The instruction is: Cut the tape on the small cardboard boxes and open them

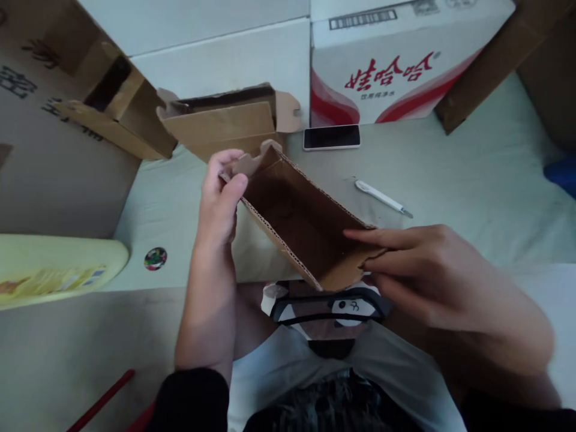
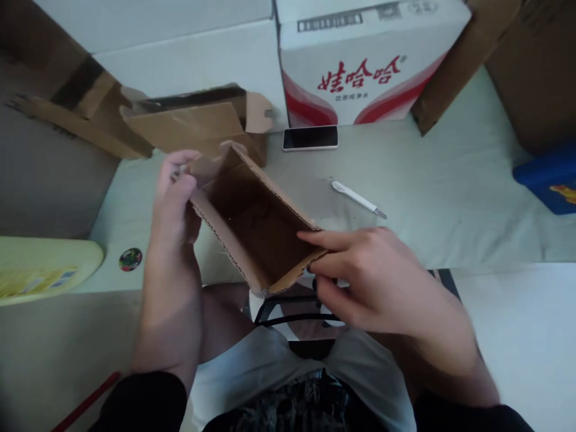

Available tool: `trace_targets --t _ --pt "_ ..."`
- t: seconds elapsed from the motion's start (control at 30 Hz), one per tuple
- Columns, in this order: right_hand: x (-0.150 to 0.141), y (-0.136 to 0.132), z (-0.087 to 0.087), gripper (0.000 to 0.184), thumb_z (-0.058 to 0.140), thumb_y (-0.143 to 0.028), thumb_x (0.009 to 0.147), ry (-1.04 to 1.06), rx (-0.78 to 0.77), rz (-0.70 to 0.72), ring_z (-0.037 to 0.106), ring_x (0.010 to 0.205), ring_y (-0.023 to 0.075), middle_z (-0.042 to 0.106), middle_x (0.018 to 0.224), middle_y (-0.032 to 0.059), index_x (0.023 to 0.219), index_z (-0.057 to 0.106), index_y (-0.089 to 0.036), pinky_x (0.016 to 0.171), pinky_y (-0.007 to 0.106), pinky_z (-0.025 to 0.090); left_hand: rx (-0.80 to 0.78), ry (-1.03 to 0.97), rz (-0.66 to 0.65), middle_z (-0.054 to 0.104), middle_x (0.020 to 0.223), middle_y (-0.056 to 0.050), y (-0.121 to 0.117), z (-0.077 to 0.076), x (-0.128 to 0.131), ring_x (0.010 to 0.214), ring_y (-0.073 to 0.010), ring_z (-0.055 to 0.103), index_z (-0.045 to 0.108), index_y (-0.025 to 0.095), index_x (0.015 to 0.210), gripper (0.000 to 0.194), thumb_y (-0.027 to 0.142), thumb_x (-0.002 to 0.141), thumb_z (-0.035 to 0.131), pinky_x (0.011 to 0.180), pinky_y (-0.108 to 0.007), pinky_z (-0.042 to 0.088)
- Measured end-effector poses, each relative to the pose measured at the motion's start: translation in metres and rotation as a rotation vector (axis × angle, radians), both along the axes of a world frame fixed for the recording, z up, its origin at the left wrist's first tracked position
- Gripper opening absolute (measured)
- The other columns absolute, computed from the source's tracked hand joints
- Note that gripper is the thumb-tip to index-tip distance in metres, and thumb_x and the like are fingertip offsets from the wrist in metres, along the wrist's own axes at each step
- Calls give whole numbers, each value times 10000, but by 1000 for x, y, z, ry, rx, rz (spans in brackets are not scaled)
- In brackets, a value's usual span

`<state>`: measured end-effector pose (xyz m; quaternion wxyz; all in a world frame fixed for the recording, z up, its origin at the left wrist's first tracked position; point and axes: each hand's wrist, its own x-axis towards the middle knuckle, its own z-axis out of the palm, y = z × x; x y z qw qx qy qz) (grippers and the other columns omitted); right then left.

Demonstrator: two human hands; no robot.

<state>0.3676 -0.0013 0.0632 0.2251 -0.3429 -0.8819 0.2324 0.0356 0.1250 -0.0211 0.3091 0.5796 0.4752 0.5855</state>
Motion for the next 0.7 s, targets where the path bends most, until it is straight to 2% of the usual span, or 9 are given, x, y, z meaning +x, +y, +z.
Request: trace_targets --t 0.03,0.1,0.23,0.3,0.4,0.47,0.6,0.7 --pt "2 1 -1 289 559 -92 924 7 -27 -2 803 1196 259 853 1129 78 721 724 -215 674 251 653 -30 -75 -8 695 821 -2 1 -4 5 673 -178 579 721 288 972 655 740 539 914 626 -336 453" --pt "6 4 -4 279 555 -107 945 26 -41 -22 796 1214 257 843 1174 84 749 723 -213 699 261 655 -22 -201 6 706 856 0 -2 -5 15 742 -198 626 693 295 961 644 701 518 928 711 -365 500" --pt "9 12 -17 210 574 -146 973 59 45 -169 786 1214 279 793 1294 121 846 725 -219 780 340 673 -43 -250 -57 815 964 8 -17 5 29 931 -287 743 629 336 980 656 607 467 936 927 -487 577" --pt "7 17 -26 165 589 -168 980 51 69 -251 770 1233 289 752 1374 123 871 700 -225 820 376 671 -90 -263 3 846 936 7 -22 9 34 946 -303 763 623 339 979 599 626 523 887 972 -517 578" --pt "2 24 -38 88 611 -203 988 11 83 -337 751 1262 308 704 1454 129 936 675 -233 842 410 664 -114 -237 28 841 843 -19 -25 8 38 1012 -328 775 629 308 946 567 762 632 757 1025 -534 564" --pt "-1 29 -45 67 623 -216 996 7 85 -351 750 1262 311 701 1461 128 980 683 -241 859 424 661 -81 -186 27 816 787 -39 -24 3 38 999 -322 775 641 278 912 589 836 721 649 1000 -512 566" --pt "-5 38 -55 69 652 -209 991 74 90 -324 779 1174 284 759 1338 105 961 701 -247 900 428 659 72 -168 25 784 735 -58 -25 -8 35 779 -259 744 698 233 888 663 847 918 453 810 -421 561" --pt "-10 43 -58 68 677 -196 973 104 112 -323 802 1049 251 791 1224 86 929 692 -246 872 404 662 184 -116 -5 754 736 -62 -26 -16 33 735 -237 700 728 225 913 802 915 950 322 772 -398 544"
